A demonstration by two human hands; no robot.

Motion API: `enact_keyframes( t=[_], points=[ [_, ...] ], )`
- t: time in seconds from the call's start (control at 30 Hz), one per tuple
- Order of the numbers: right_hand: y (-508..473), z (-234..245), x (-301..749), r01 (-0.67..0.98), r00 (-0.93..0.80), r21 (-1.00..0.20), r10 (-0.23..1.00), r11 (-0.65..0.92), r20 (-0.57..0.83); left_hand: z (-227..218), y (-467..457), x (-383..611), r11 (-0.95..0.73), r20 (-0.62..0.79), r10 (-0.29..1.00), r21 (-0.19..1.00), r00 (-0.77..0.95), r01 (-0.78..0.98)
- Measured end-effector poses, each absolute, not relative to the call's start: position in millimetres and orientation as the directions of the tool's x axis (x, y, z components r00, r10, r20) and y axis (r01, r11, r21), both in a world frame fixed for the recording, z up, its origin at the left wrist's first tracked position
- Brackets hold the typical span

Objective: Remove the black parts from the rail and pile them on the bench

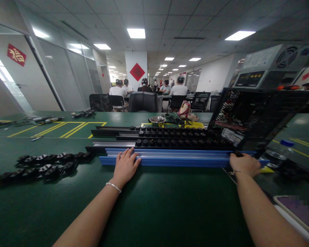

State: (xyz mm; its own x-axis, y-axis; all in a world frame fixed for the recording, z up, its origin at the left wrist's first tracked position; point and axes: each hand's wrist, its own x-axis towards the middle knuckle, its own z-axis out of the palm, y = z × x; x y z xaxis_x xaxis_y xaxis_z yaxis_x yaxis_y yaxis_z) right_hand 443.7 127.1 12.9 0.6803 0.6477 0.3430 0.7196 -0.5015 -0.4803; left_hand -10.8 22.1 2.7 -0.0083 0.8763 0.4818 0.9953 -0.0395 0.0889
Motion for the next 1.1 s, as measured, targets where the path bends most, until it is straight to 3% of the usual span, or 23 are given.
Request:
enact_keyframes(
  t=[0.27, 0.83, 1.1],
  points=[
    [123.4, 11.1, 436.5, 0.683, 0.716, -0.542, 0.596, -0.489, 0.364, 2.0, 22.3, -10.8, -0.044, 0.48, 0.877, 0.082, -0.001, 0.996],
    [123.7, 9.2, 428.2, 0.744, 0.656, -0.488, 0.64, -0.456, 0.401, 0.3, 23.7, -11.3, -0.029, 0.468, 0.884, 0.057, -0.001, 0.998],
    [124.3, 2.9, 429.1, 0.804, 0.581, -0.5, 0.606, -0.321, 0.544, -1.7, 24.1, -12.3, -0.034, 0.486, 0.874, 0.052, 0.005, 0.998]
  ],
)
